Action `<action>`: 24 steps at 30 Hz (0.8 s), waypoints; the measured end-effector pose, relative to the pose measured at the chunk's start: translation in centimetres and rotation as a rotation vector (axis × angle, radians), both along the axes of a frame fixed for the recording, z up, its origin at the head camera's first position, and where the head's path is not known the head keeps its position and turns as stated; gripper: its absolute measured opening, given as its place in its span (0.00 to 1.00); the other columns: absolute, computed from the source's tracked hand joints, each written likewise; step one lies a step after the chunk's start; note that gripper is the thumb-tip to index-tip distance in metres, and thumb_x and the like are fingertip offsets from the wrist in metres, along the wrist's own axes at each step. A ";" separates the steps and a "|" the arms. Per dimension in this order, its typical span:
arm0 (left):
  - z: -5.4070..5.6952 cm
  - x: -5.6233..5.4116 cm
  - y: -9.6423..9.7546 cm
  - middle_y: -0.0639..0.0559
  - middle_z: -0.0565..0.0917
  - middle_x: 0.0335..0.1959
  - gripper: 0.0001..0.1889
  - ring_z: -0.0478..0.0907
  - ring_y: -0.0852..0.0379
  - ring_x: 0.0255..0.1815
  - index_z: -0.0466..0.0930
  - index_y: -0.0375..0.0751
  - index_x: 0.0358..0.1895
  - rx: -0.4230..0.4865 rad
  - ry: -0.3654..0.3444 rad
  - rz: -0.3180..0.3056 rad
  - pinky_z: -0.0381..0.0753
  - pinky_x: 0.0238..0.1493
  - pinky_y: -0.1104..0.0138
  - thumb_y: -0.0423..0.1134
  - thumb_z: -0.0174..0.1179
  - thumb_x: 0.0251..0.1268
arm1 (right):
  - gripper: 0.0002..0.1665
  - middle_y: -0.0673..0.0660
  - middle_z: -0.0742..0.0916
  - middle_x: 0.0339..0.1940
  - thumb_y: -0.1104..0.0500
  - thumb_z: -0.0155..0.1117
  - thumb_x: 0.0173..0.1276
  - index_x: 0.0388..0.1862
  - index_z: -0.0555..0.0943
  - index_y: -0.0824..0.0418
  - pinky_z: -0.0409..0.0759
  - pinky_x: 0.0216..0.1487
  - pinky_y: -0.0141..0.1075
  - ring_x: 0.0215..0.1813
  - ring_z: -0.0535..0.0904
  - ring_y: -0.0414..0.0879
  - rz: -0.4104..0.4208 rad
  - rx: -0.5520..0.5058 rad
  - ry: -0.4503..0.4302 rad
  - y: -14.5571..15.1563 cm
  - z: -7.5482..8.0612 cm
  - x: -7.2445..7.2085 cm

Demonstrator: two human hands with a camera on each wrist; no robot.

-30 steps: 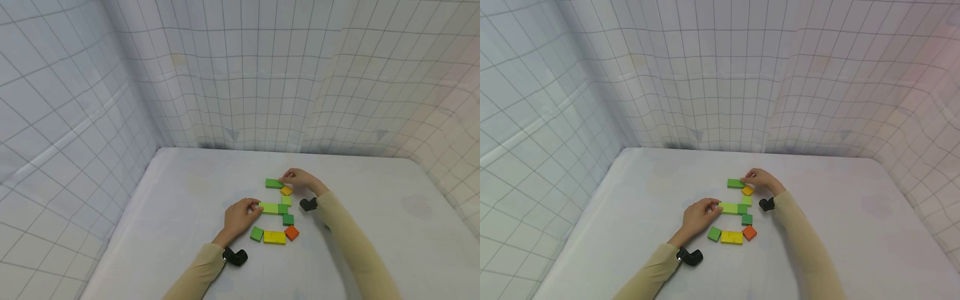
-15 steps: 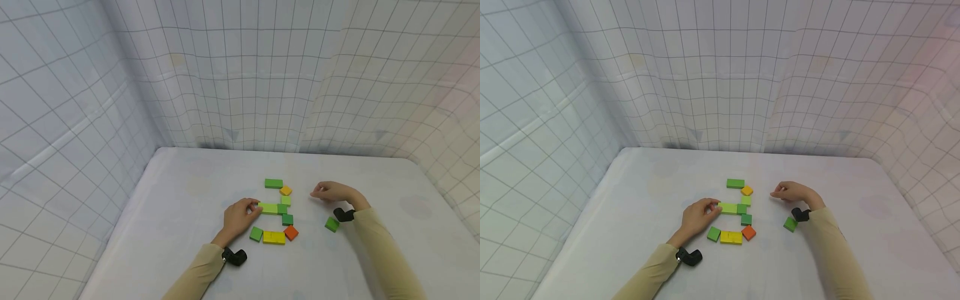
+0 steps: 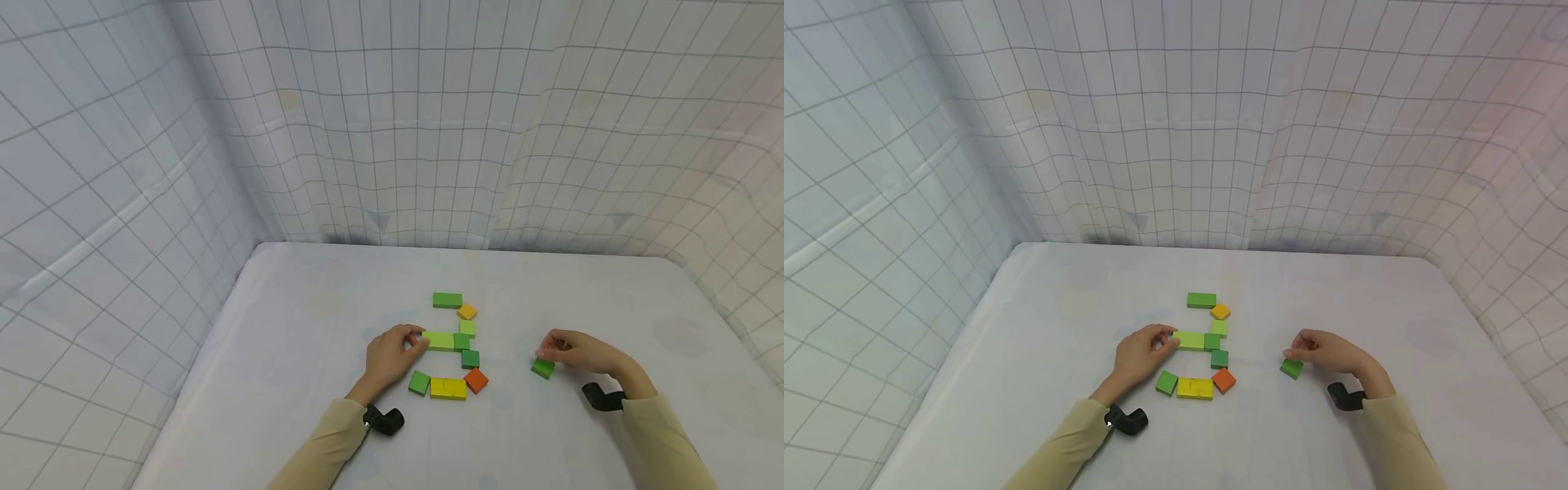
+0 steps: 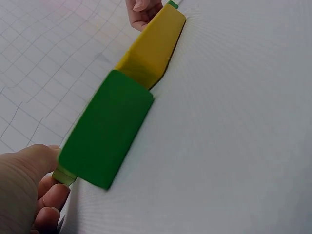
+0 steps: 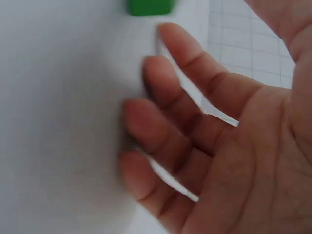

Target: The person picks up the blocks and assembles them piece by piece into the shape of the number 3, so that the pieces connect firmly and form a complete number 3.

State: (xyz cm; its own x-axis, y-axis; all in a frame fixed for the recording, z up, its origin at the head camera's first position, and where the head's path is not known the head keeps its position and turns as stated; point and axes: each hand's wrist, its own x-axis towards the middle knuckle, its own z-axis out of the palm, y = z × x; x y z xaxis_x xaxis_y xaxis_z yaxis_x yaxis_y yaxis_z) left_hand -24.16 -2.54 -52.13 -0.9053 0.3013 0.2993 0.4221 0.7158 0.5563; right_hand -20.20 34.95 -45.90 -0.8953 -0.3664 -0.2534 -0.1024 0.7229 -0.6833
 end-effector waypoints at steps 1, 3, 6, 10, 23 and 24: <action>0.0 0.0 0.0 0.68 0.75 0.27 0.15 0.65 0.70 0.19 0.84 0.53 0.47 0.000 0.001 0.002 0.64 0.23 0.73 0.55 0.58 0.64 | 0.14 0.52 0.76 0.32 0.48 0.59 0.69 0.41 0.77 0.57 0.68 0.35 0.36 0.35 0.70 0.45 0.003 -0.012 0.016 0.0 -0.2 0.3; 0.1 0.1 0.0 0.68 0.75 0.27 0.15 0.65 0.70 0.19 0.84 0.53 0.46 -0.001 -0.002 0.005 0.64 0.22 0.73 0.55 0.58 0.64 | 0.14 0.53 0.75 0.32 0.49 0.60 0.69 0.44 0.76 0.58 0.68 0.34 0.35 0.34 0.70 0.43 0.008 -0.038 0.041 0.0 -0.7 0.9; 0.2 0.2 -0.1 0.68 0.75 0.26 0.15 0.65 0.69 0.19 0.84 0.52 0.46 0.004 -0.005 0.004 0.64 0.22 0.72 0.55 0.58 0.64 | 0.16 0.54 0.74 0.32 0.51 0.61 0.68 0.46 0.74 0.60 0.66 0.31 0.34 0.31 0.69 0.42 0.004 -0.072 0.058 0.0 -1.2 1.6; 0.2 0.2 -0.1 0.67 0.75 0.27 0.15 0.66 0.69 0.20 0.84 0.52 0.47 0.005 -0.013 -0.003 0.64 0.22 0.72 0.54 0.58 0.64 | 0.20 0.54 0.73 0.32 0.50 0.66 0.64 0.47 0.74 0.61 0.64 0.30 0.34 0.30 0.68 0.41 -0.036 -0.080 0.077 -0.2 -1.4 2.2; 0.1 0.1 0.0 0.68 0.75 0.27 0.16 0.66 0.70 0.20 0.84 0.53 0.47 0.008 -0.008 -0.005 0.65 0.23 0.73 0.55 0.58 0.64 | 0.21 0.53 0.74 0.32 0.46 0.65 0.64 0.45 0.75 0.60 0.67 0.30 0.34 0.31 0.69 0.42 -0.163 -0.050 0.104 -0.9 -1.5 2.7; 0.2 0.1 0.0 0.67 0.75 0.27 0.15 0.66 0.70 0.20 0.84 0.53 0.47 0.012 -0.007 -0.005 0.64 0.23 0.72 0.55 0.58 0.64 | 0.21 0.53 0.75 0.32 0.46 0.65 0.64 0.44 0.75 0.60 0.67 0.30 0.34 0.31 0.69 0.43 -0.172 -0.047 0.101 -1.0 -1.5 2.7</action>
State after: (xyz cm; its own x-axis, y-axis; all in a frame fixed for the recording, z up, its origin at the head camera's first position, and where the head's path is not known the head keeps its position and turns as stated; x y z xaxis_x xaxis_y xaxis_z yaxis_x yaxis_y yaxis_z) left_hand -24.05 -2.58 -51.97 -0.9058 0.3027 0.2963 0.4219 0.7071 0.5675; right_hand -17.54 33.97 -47.43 -0.9658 -0.2151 -0.1450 -0.0500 0.7029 -0.7096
